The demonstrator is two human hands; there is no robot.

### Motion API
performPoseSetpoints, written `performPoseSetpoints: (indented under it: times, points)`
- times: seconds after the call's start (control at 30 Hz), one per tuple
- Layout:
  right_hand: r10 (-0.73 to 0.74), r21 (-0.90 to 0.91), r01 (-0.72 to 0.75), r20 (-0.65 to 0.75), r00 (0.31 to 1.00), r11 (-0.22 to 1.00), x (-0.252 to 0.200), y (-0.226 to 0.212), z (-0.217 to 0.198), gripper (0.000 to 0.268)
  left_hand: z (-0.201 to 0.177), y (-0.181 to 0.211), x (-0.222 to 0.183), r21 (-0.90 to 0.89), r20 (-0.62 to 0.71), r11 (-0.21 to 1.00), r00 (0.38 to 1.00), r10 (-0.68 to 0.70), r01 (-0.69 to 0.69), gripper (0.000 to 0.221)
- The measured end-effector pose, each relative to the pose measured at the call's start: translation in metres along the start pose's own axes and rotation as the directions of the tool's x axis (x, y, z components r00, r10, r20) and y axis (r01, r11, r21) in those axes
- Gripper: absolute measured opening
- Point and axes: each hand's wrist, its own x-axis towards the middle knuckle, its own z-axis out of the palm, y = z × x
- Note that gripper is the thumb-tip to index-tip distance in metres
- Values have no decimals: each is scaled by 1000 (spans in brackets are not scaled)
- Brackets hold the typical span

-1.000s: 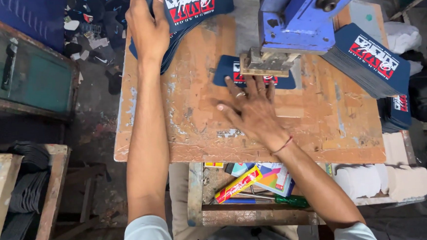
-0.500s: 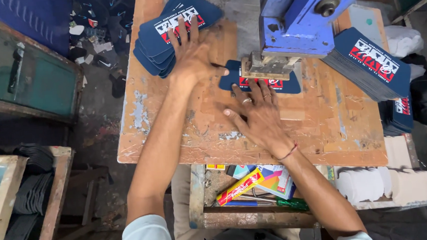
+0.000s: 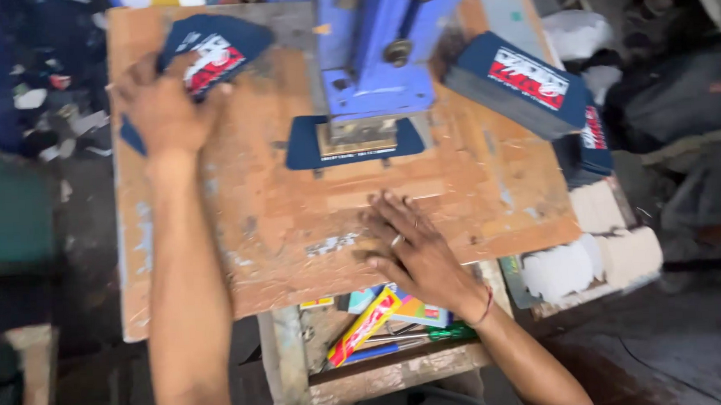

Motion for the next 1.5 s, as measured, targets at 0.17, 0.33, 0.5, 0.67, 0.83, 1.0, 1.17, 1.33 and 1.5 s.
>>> performPoseSetpoints:
  times: [0.17,0.33,0.5,0.67,0.83,1.0,1.17,1.33,1.5]
  points:
    - [111,-97,-121,-101,989,988,-14,54,-54,56,-19,18,-4,11,-74,1000,997,13,-12,59]
    - [199,-370,-390,-459,866,843,19,146,-117,68,-18,13,-3,22,-82,1000,996,-17,19,66]
    - [203,-272,-305,-346,916,912,20,122,-109,42,-17,12,-3,12,-91,996,992,-88,90,68]
    - [198,-127,-248,-317,928,960,-29,46,-49,43,-21,17,-2,43,-94,992,989,-115,120,68]
    - [160,-157,-212,-293,943,965,-27,34,-20,46,-23,49,-5,233,-312,966,933,180,-109,72]
    - [195,-111,-242,-323,926,964,-17,38,-15,36,-21,87,-6,-338,120,909,947,298,-244,44]
    - [191,-116,-241,-333,924,964,-16,39,-16,34,9,80,-3,-475,285,851,875,391,-225,33]
    - [204,-115,-250,-310,929,961,-18,37,-15,35,6,92,-9,-517,400,855,873,279,-37,27]
    - [170,-164,-225,-291,941,961,-23,27,-9,46,13,105,-7,-485,346,874,921,181,10,31]
